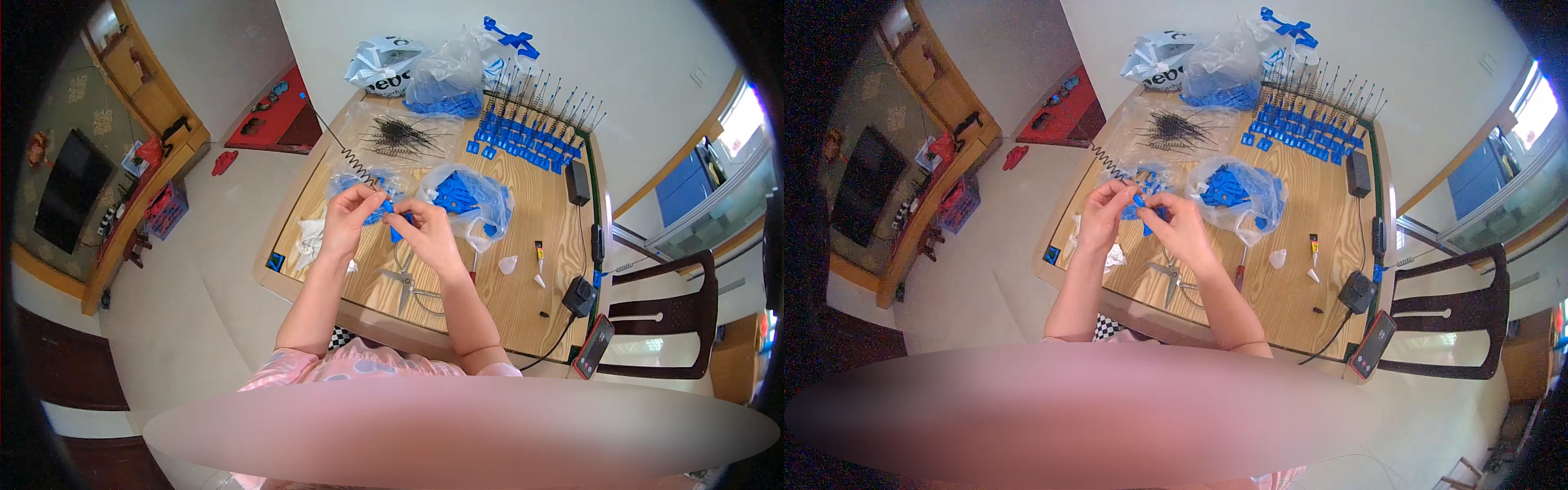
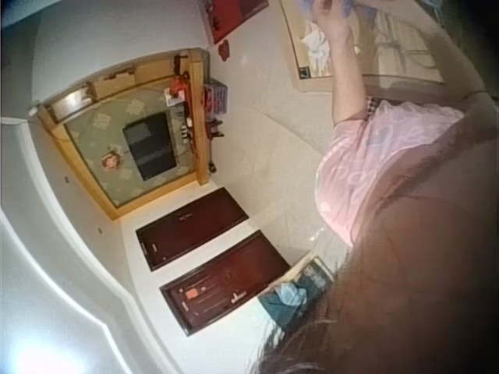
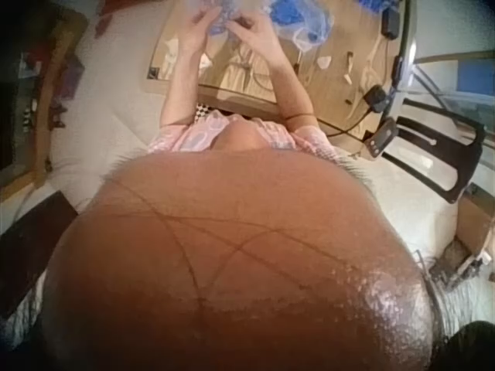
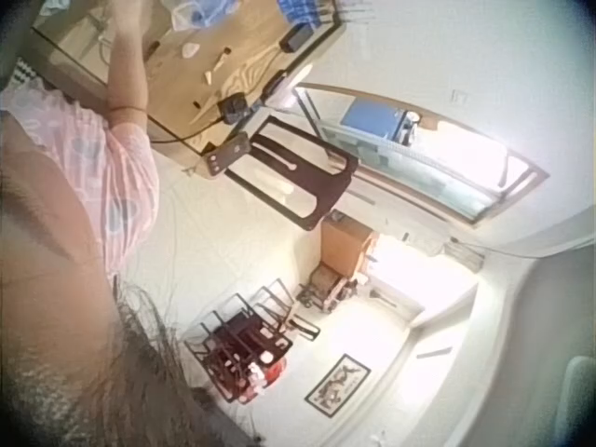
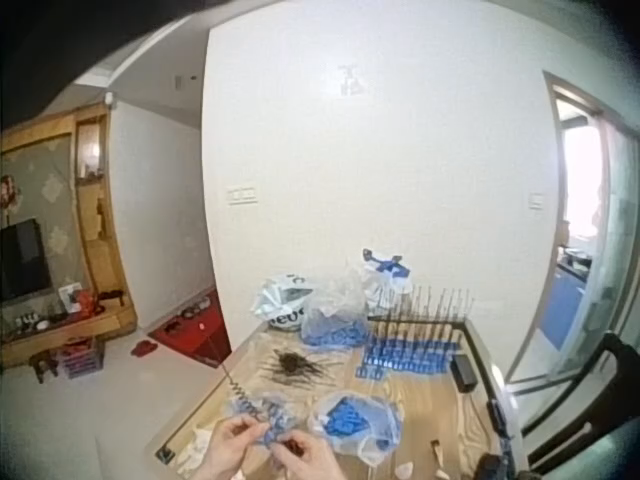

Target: Manually assemble small blue plastic components with a metal wire and spring.

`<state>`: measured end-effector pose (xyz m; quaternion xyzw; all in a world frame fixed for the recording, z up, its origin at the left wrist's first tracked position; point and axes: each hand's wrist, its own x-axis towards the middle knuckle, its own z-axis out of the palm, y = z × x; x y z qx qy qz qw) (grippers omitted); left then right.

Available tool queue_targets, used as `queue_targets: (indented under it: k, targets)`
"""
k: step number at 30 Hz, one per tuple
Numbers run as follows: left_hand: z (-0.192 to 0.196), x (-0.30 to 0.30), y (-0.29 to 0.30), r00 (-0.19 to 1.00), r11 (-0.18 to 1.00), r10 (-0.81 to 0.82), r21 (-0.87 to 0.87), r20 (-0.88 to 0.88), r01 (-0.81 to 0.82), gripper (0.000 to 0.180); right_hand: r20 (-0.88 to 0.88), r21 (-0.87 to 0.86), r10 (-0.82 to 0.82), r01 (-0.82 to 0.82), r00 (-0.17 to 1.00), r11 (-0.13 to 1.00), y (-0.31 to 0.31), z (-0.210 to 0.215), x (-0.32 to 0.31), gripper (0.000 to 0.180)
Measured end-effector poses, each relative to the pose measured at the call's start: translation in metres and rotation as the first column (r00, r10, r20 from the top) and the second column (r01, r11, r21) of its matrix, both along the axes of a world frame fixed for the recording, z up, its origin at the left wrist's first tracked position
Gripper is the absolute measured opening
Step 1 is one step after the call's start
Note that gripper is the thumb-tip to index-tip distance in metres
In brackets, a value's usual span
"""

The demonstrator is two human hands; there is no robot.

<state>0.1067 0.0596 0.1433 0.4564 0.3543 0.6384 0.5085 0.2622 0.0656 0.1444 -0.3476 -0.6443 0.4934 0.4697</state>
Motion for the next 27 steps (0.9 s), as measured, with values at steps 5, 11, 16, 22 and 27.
queue_targets:
  k: [5,11,16,22,27]
  targets:
    - [-0.001,0.002,-0.001,1.0,0.999,-0.018,0.044,-0.004,0.019,0.007,-0.051,-0.051,0.057,-0.06,0.997,0.997,-0.001,0.002,0.002,0.017]
    - [0.003,0.004,-0.002,1.0,0.999,0.006,0.033,0.002,-0.006,0.007,-0.164,-0.136,0.125,-0.148,0.978,0.98,0.003,0.002,0.002,0.017]
    - [0.003,0.002,0.0,1.0,0.999,0.029,0.025,-0.005,-0.028,0.008,-0.173,-0.153,0.118,-0.145,0.978,0.978,0.006,-0.004,-0.001,0.017]
    - [0.005,-0.001,-0.004,0.999,0.998,0.046,0.031,-0.026,-0.046,0.01,-0.251,-0.153,0.12,-0.162,0.96,0.975,0.0,0.003,-0.004,0.013]
    - [0.012,0.003,-0.01,0.999,0.997,0.053,0.048,-0.01,-0.052,0.01,-0.253,-0.112,0.144,-0.176,0.957,0.978,-0.002,0.005,-0.001,0.011]
